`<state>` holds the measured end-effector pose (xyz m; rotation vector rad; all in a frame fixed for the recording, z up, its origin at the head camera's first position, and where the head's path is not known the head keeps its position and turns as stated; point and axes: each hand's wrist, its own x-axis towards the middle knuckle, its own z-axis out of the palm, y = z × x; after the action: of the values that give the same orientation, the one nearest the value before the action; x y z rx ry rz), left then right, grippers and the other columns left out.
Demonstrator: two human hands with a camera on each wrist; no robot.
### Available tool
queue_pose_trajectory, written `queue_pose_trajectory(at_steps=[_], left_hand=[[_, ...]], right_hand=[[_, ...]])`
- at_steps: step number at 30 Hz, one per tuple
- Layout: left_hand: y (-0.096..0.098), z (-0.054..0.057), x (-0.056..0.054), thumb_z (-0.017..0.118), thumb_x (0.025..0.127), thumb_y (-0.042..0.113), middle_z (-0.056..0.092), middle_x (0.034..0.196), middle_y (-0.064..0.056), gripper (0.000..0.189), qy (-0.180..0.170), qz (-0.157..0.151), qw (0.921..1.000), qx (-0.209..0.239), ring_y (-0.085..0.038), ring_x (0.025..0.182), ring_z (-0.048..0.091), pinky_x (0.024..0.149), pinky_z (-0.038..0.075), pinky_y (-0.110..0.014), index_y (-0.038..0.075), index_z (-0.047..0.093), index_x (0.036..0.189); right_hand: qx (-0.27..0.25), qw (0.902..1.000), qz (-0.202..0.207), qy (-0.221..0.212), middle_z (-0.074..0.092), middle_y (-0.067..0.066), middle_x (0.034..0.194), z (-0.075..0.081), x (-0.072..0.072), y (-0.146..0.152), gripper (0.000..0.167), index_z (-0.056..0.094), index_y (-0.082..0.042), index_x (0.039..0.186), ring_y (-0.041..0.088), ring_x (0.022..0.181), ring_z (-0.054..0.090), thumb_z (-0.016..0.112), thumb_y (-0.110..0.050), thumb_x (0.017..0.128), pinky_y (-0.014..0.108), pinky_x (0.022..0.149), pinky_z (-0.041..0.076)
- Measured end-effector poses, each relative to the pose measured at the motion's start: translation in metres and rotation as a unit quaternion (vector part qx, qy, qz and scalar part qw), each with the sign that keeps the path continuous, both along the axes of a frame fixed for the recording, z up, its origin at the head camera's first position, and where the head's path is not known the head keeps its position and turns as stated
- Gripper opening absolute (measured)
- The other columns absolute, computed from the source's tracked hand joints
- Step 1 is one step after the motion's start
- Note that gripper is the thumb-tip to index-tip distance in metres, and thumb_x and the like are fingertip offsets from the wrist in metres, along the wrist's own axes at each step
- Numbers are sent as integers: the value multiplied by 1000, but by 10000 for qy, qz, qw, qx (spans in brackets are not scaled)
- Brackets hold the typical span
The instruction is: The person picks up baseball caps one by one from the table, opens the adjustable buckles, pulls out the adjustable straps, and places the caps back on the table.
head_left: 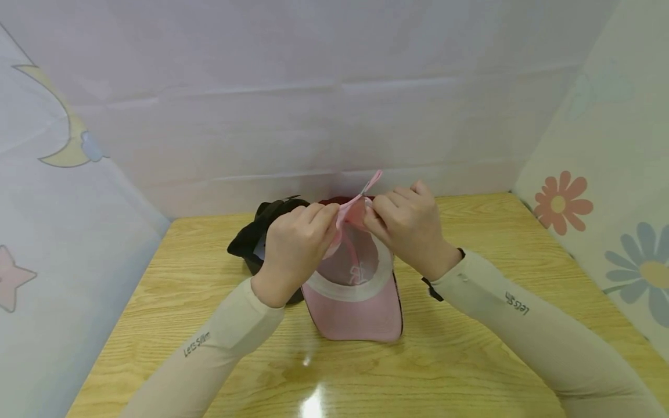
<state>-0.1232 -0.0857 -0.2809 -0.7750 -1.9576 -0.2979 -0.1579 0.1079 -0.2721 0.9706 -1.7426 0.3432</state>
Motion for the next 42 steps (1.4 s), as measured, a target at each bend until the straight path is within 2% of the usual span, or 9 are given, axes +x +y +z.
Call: queue_pose_trajectory(at_steps=[12, 22, 29, 42], left_hand=[[-4, 1, -2, 68, 88, 3, 69, 78, -9, 6, -170, 48, 9998, -91, -21, 57, 59, 52, 52, -31, -1, 70, 93], [-8, -1, -4, 67, 88, 3, 67, 74, -7, 5, -35, 23, 10000, 12, -22, 56, 57, 50, 50, -31, 0, 71, 90], [-10, -4, -6, 67, 89, 4, 68, 76, -8, 7, -106, -17, 9999, -19, -23, 59, 59, 53, 52, -31, 0, 72, 92], [-12, -7, -6, 75, 83, 5, 69, 76, -8, 9, -187, -46, 9997, -126, -21, 59, 58, 52, 52, -29, 1, 72, 90]], right_hand=[[-75, 9999, -91, -4, 37, 4, 46, 2, -4, 1, 39, 41, -8, 57, 21, 41, 36, 45, -11, 96, 36, 50, 24], [-120, 9998, -139, -25, 37, 4, 46, 3, -7, 3, 39, 42, -8, 57, 21, 41, 37, 44, -10, 96, 36, 50, 24], [-117, 9998, -182, 0, 37, 4, 46, 4, -9, 3, 40, 41, -8, 58, 20, 41, 36, 43, -12, 98, 36, 50, 24], [-239, 9994, -216, -138, 36, 3, 46, 3, -14, 5, 39, 41, -8, 58, 20, 41, 35, 44, -11, 96, 36, 50, 24]])
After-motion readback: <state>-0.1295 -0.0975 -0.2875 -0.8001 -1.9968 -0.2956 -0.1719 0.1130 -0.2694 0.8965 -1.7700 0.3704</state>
